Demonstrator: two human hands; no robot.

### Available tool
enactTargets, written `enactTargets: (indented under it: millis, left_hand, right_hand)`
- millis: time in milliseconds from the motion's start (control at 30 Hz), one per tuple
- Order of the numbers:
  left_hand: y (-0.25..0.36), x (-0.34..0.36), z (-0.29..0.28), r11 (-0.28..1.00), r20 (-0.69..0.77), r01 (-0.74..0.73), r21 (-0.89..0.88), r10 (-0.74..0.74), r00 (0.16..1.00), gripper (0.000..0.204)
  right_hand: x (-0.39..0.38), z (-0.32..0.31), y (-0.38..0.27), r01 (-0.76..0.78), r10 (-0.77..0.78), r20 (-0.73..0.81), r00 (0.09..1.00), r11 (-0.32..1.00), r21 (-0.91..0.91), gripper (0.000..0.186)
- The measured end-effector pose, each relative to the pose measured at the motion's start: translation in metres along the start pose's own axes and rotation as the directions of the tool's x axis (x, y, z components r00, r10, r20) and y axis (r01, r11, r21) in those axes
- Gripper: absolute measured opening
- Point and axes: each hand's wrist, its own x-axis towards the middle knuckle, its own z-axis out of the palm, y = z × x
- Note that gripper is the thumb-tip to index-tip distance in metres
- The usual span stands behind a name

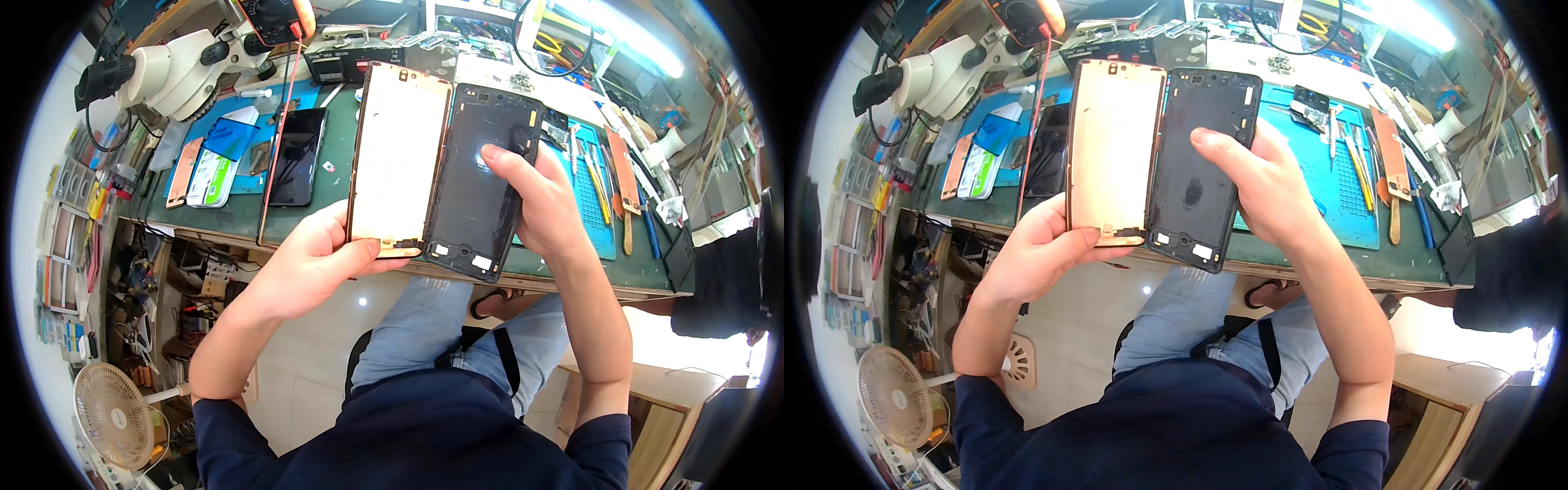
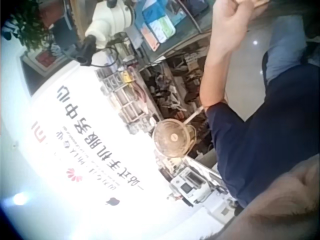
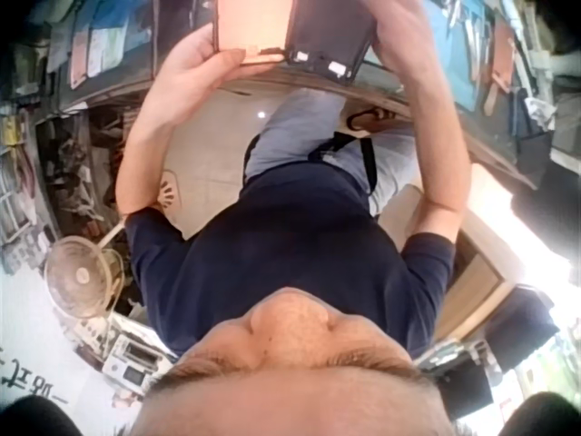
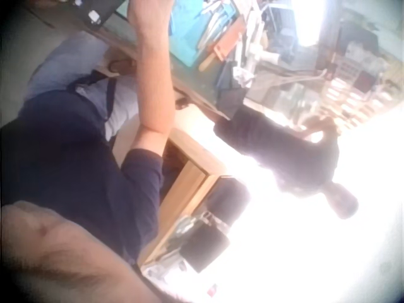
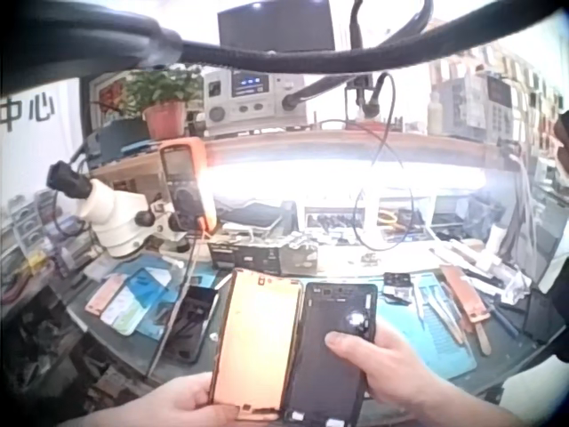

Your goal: The person disassembles a smartphone by prying the screen assembly away from the chassis using a plastic card. They then use a rotary tool to grind away adhesive or residue from the phone's frame. The person handles the separated screen and body components throughout the process.

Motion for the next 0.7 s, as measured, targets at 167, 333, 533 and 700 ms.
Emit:
enactTargets:
  millis: [167, 333, 533, 700]
  left_hand:
    - [-0.011, 0.003, 0.004, 0.991, -0.094, -0.074, 0.110, 0.085, 0.992, 0.033]
    - [-0.021, 0.010, 0.003, 0.990, -0.173, -0.061, 0.128, 0.083, 0.981, 0.033]
    - [-0.022, 0.013, 0.004, 0.986, -0.238, -0.033, 0.164, 0.072, 0.969, 0.032]
    - [-0.023, 0.016, 0.004, 0.984, -0.233, -0.078, 0.160, 0.115, 0.966, 0.033]
  right_hand:
    - [0.003, 0.004, 0.005, -0.007, 0.007, -0.003, 1.000, 1.000, 0.027, 0.031]
    - [0.005, 0.006, 0.007, 0.025, -0.024, 0.026, 0.999, 0.999, -0.043, 0.030]
    - [0.009, 0.010, 0.014, 0.046, -0.046, -0.003, 0.999, 0.997, -0.066, 0.029]
    - [0.014, 0.008, 0.014, 0.077, -0.078, -0.010, 0.997, 0.994, -0.080, 0.034]
